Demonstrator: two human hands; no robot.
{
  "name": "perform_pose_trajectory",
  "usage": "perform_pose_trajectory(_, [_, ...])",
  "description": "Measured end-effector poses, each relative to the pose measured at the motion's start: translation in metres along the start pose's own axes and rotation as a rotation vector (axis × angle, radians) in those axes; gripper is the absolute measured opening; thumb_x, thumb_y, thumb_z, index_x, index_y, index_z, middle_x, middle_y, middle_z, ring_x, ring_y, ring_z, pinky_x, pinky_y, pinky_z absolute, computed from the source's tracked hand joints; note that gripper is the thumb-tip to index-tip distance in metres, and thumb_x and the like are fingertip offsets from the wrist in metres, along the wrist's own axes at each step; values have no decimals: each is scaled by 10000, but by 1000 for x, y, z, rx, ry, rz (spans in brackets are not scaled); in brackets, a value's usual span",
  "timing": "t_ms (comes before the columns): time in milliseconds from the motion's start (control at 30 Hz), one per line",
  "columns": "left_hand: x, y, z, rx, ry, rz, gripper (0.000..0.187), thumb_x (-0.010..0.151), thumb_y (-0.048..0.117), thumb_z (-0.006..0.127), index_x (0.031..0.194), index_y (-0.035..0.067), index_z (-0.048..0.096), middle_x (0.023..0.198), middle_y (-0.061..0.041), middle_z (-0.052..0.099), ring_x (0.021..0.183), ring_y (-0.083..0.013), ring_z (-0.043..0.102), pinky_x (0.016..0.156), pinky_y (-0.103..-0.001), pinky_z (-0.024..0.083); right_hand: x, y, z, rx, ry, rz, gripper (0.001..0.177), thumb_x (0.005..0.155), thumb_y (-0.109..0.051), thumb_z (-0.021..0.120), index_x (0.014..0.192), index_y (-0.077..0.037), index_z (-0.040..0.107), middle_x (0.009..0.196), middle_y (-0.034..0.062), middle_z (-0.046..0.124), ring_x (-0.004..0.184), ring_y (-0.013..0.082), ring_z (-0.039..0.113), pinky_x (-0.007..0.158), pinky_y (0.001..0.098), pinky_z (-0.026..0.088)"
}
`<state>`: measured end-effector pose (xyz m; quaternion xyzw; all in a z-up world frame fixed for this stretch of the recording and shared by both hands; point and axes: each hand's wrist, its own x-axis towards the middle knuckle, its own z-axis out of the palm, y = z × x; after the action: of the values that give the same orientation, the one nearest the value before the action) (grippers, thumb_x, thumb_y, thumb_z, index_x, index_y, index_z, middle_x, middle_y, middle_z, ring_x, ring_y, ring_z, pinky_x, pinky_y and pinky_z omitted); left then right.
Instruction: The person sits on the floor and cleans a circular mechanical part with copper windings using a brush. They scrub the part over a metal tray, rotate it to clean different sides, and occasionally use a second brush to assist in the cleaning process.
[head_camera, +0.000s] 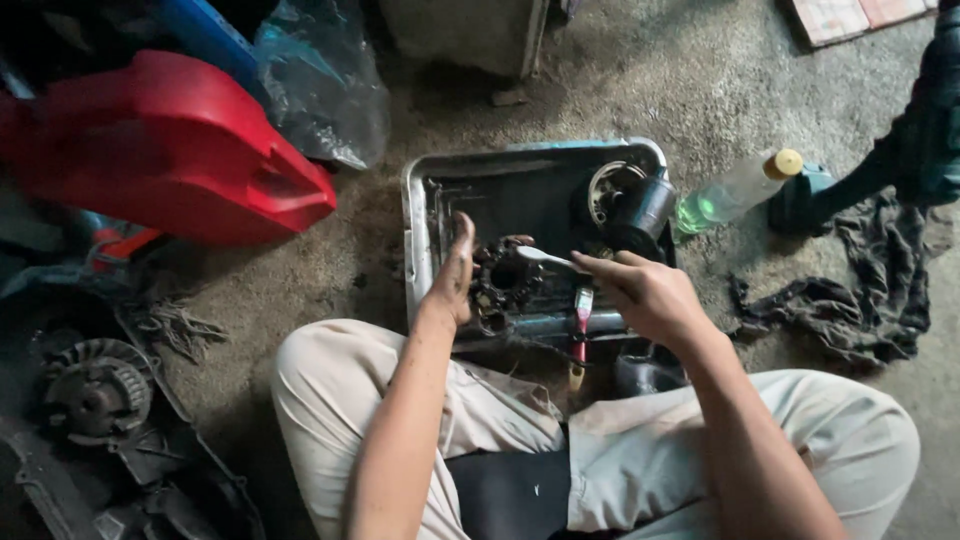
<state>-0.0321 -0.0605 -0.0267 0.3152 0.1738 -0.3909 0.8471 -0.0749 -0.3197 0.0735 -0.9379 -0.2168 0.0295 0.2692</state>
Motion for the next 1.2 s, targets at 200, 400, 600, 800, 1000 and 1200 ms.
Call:
perform_pose_trajectory(200, [-4,0,-6,-46,-97,-41,970,885,876,345,1218,60,751,1161,-109,762,1087,-269,701,946,-431,571,0,0,9,-6,68,-8,427,948,-162,662,1349,-304,692,863,64,646,701,300,647,599,415,513])
perform_pose_trajectory(400, [13,-14,-12,261,291,-36,1208,726,946,385,1659,227,119,1694,-82,173,1487,-257,280,1147,-532,366,3,-14,5,-71,13,54,411,927,-191,679,1322,-303,703,838,97,629,676,323,637,579,436,496])
perform_pose_trajectory(600, [4,-1,-3,171,202,8,1275,668,916,478,1631,219,18,1691,-150,223,1500,-331,400,1130,-538,465,-4,10,-1,15,38,42,384,951,-155,637,1305,-293,687,896,47,676,723,275,680,599,402,530])
perform_pose_trajectory(800, [20,-13,-52,63,-111,6,1276,923,945,452,1647,-98,326,1609,-324,414,1378,-398,502,1044,-509,532,1,-1,-4,50,8,33,444,882,-143,686,1309,-264,698,883,74,680,708,273,674,624,391,536])
perform_pose_trajectory(1000, [-8,6,8,57,-69,-18,991,882,853,286,1276,42,698,1135,-117,770,1045,-271,734,938,-450,583,5,-13,14,3,56,69,363,946,-176,690,1296,-272,718,861,115,643,727,336,644,621,422,510])
perform_pose_trajectory(1200, [-5,3,1,13,-17,111,1059,914,872,256,1316,-6,691,1163,-125,757,1053,-260,720,929,-408,595,-12,-9,-2,31,66,128,398,914,-186,679,1301,-277,699,841,121,632,670,335,636,578,434,511])
